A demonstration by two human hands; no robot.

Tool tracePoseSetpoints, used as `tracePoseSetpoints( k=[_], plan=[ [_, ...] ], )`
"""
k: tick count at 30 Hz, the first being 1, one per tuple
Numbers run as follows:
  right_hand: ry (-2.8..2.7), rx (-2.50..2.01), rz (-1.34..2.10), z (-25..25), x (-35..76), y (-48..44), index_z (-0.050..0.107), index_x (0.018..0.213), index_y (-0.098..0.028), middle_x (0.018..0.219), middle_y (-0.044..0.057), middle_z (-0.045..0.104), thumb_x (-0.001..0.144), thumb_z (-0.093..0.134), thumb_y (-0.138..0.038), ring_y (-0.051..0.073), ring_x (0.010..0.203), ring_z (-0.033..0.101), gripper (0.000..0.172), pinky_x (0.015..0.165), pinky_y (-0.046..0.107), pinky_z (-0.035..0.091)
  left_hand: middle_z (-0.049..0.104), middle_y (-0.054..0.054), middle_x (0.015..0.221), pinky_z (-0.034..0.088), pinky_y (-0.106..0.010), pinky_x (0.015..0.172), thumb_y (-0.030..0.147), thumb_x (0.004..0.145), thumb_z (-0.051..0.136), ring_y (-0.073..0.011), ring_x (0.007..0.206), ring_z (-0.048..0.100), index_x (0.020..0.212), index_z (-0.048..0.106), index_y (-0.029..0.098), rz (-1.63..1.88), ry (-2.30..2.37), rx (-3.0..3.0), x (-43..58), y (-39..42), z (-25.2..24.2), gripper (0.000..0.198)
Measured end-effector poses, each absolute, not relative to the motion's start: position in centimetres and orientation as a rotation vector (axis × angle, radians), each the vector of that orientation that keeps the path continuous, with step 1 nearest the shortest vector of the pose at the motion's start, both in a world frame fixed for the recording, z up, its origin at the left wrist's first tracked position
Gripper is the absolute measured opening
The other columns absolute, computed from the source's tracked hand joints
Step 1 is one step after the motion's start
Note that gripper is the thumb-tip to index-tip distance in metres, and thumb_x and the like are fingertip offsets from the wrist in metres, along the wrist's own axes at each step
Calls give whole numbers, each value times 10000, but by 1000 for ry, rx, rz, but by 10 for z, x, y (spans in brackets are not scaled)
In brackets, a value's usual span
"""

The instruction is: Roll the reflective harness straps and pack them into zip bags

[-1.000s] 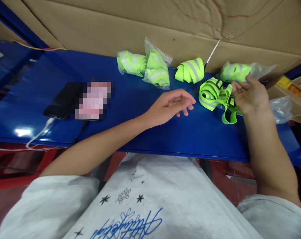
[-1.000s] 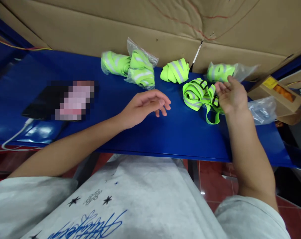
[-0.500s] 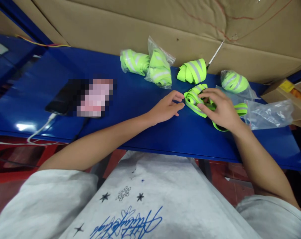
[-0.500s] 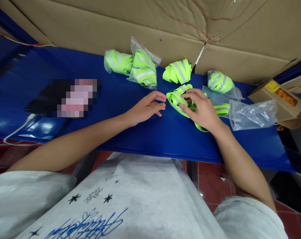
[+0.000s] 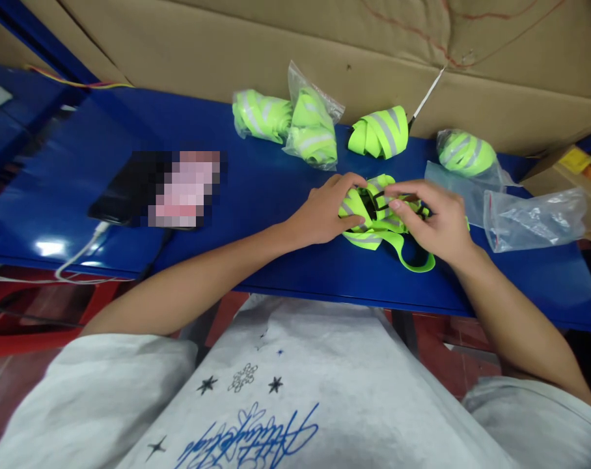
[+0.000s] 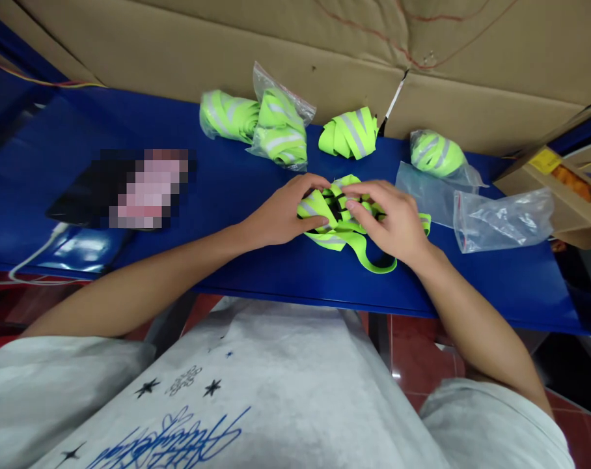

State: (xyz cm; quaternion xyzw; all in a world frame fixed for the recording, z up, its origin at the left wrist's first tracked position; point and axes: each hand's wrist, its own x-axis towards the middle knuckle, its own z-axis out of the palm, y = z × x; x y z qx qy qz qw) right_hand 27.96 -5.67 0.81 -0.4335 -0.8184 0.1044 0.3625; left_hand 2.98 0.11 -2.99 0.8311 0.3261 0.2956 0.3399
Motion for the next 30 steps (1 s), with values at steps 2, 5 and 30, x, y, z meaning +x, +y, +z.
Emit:
tracePoseSetpoints(
  k=[2, 5, 30],
  plan=[
    [-2181, -1130, 167, 6, 283, -53, 672, 1426, -293, 1472, 112, 683, 978, 744, -424, 331, 1385, 655, 472, 1163, 525, 561, 622, -108, 1398, 485, -502, 1166, 248, 842, 791, -299, 1321, 606, 1366, 509, 232, 812, 804, 2223, 32, -2, -32, 596],
    [-2368, -1172, 177, 1, 284, -50, 463, 1614, -309, 1727, 121, 414, 953, 756, -463, 381, 1595, 431, 740, 1270, 632, 444, 607, -113, 1387, 493, -472, 1169, 204, 857, 762, -281, 1306, 610, 1348, 469, 244, 901, 679, 2267, 34, -5, -32, 573],
    [-2007, -1372, -79, 5, 272, -56, 617, 1227, -296, 1236, 94, 719, 879, 756, -314, 331, 1187, 694, 376, 1034, 545, 577, 632, -122, 1387, 452, -551, 1117, 329, 941, 708, -351, 1310, 598, 1053, 655, 228, 1001, 1004, 2773, 33, -19, -11, 160]
  ],
)
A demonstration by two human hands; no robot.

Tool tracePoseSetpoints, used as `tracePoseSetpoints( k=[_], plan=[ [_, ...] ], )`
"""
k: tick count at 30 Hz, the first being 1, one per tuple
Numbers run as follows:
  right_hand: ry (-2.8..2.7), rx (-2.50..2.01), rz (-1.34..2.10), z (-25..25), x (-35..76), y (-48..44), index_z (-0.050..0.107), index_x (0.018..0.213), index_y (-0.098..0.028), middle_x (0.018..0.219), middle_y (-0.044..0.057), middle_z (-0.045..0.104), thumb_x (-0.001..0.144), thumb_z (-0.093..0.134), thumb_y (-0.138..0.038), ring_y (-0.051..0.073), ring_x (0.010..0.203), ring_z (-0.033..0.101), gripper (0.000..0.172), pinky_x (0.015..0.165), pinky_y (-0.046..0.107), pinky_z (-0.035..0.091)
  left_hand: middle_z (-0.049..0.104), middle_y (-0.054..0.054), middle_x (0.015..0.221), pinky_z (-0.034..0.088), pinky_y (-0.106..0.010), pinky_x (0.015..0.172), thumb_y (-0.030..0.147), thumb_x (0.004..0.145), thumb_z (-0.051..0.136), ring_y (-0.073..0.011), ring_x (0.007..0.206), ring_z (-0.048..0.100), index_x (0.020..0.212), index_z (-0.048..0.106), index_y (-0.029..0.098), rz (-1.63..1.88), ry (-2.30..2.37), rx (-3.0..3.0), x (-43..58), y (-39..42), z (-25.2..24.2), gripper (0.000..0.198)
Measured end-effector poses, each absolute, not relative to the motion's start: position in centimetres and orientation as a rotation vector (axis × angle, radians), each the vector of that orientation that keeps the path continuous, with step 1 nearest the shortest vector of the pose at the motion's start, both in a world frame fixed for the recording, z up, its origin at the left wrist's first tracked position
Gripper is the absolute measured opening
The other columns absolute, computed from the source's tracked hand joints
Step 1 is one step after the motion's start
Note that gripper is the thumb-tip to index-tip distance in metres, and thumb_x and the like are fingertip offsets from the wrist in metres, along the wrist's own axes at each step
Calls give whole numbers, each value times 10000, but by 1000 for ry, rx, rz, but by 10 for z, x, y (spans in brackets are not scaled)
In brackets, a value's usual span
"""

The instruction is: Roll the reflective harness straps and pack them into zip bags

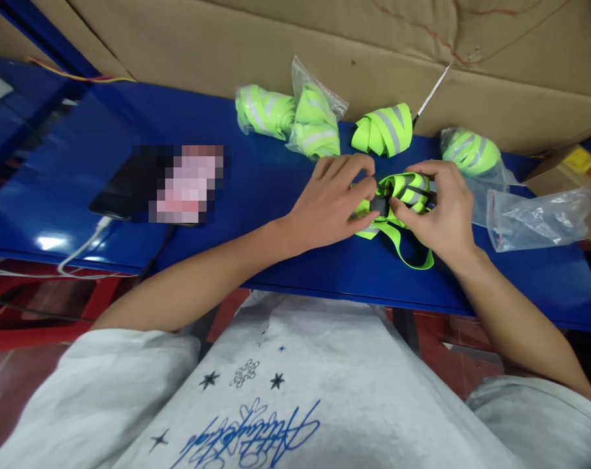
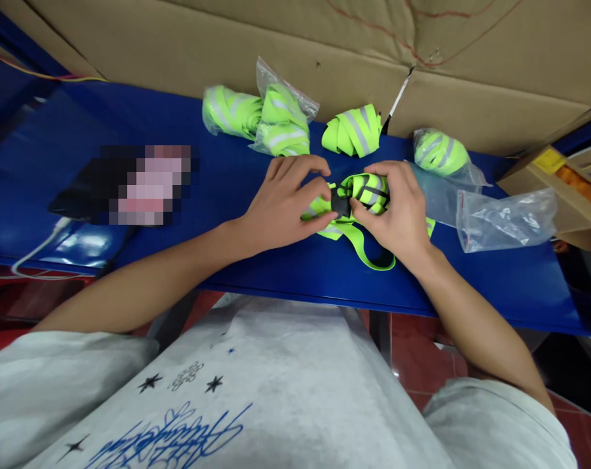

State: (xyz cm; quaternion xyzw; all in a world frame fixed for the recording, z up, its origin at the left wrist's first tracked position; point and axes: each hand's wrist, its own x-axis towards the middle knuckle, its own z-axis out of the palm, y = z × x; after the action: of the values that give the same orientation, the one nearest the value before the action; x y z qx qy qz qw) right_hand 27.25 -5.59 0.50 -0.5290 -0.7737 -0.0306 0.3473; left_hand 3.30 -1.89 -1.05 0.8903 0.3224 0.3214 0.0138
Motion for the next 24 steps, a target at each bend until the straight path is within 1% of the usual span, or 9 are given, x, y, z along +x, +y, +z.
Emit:
tracePoseSetpoints(
  k=[3, 5, 7, 9, 11, 14, 17, 21, 24],
  plan=[
    [-2011, -1310, -52, 6, 265, -62, 633, 1269, -304, 1280, 104, 707, 901, 775, -365, 348, 1242, 675, 399, 1026, 560, 588, 625, -133, 1418, 472, -523, 1093, 332, 956, 687, -346, 1329, 603, 1178, 644, 222, 981, 1016, 2788, 37, -22, -13, 251],
    [-2004, -1299, -36, 7, 261, -66, 643, 1279, -310, 1299, 112, 695, 905, 787, -396, 359, 1265, 663, 411, 981, 559, 609, 638, -132, 1393, 493, -500, 1060, 320, 961, 669, -333, 1296, 628, 1180, 647, 215, 953, 1032, 2781, 37, -21, -14, 244],
    [-1992, -1299, -41, 8, 259, -68, 652, 1273, -317, 1289, 114, 695, 913, 784, -410, 364, 1261, 663, 394, 967, 568, 615, 646, -124, 1386, 512, -473, 1026, 327, 955, 679, -314, 1262, 649, 1166, 652, 216, 940, 1006, 2789, 37, -21, -14, 240],
    [-1979, -1303, -66, 9, 257, -69, 658, 1257, -328, 1266, 110, 704, 926, 771, -416, 363, 1245, 671, 360, 1006, 591, 601, 648, -119, 1394, 524, -450, 996, 332, 942, 708, -301, 1244, 657, 1162, 656, 213, 927, 969, 2813, 37, -23, -12, 256],
    [-1968, -1314, -102, 11, 257, -69, 661, 1233, -342, 1241, 104, 714, 934, 762, -423, 357, 1229, 680, 326, 1048, 604, 584, 649, -123, 1398, 527, -442, 974, 334, 935, 728, -306, 1237, 657, 1178, 660, 202, 895, 973, 2832, 38, -27, -10, 286],
    [-1974, -1379, -140, 13, 255, -69, 657, 1200, -357, 1234, 104, 720, 958, 727, -444, 346, 1233, 682, 267, 1062, 596, 589, 653, -140, 1377, 523, -458, 964, 340, 926, 758, -333, 1218, 655, 1191, 671, 174, 811, 1054, 2822, 40, -31, -9, 325],
    [-2005, -1466, -145, 14, 253, -71, 640, 1216, -346, 1261, 117, 712, 981, 680, -468, 355, 1247, 679, 268, 1034, 618, 605, 669, -145, 1335, 518, -478, 957, 345, 908, 786, -351, 1183, 655, 1146, 683, 170, 757, 1089, 2791, 42, -31, -11, 312],
    [-2016, -1489, -155, 16, 251, -73, 617, 1238, -338, 1283, 132, 700, 982, 663, -468, 372, 1262, 670, 291, 1013, 638, 605, 674, -131, 1332, 506, -492, 980, 320, 919, 768, -355, 1202, 641, 1097, 674, 193, 828, 1066, 2725, 43, -30, -9, 237],
    [-2013, -1512, -159, 18, 251, -74, 596, 1242, -361, 1293, 127, 697, 983, 655, -431, 375, 1266, 661, 275, 1029, 651, 585, 673, -125, 1328, 493, -507, 1004, 297, 916, 768, -357, 1217, 629, 1076, 672, 199, 853, 1055, 2690, 42, -31, -5, 211]
  ],
)
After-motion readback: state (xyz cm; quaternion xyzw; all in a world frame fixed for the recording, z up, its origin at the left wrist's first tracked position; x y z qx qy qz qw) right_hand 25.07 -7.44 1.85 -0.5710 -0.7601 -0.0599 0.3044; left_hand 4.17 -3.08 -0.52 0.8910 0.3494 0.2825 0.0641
